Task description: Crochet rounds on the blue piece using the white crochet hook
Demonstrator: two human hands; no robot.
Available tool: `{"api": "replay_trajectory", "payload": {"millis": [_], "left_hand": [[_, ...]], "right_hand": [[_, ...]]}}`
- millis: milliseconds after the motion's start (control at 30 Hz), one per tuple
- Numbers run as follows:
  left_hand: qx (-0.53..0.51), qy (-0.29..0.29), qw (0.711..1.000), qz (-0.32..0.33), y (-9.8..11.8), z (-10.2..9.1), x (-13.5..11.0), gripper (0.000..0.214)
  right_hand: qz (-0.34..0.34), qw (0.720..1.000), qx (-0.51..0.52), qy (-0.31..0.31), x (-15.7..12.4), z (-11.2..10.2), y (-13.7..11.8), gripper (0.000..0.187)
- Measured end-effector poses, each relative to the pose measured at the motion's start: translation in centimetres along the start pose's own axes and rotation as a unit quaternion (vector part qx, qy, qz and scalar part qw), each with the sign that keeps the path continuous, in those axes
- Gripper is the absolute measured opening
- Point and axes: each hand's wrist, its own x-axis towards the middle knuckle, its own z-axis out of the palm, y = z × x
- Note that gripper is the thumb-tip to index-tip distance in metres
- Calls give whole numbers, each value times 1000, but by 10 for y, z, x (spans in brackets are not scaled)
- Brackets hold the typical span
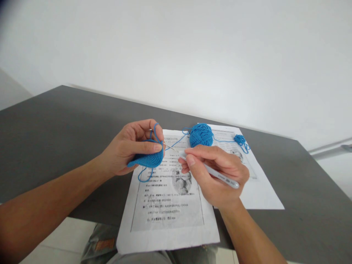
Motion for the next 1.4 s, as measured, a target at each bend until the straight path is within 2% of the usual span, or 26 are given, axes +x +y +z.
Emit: {"api": "replay_trajectory", "payload": {"millis": [400, 667, 867, 1133, 1400], "left_hand": [[0, 1, 1000, -4, -1, -1, 0, 32], [11, 2, 1000, -2, 0, -1, -2, 32], [28, -13, 999, 12, -2, -3, 0, 32], [73, -23, 997, 21, -3, -6, -2, 30], [133, -29, 990, 45, 0, -5, -1, 24]], "right_hand": [[-40, 999, -15, -18, 2, 0, -1, 34], [-64, 996, 4, -60, 8, 1, -2, 37], [-59, 996, 5, -69, 7, -2, -1, 36], [-18, 999, 4, -42, 2, -1, -1, 32], [-17, 999, -10, -44, 4, -3, -2, 27]]}}
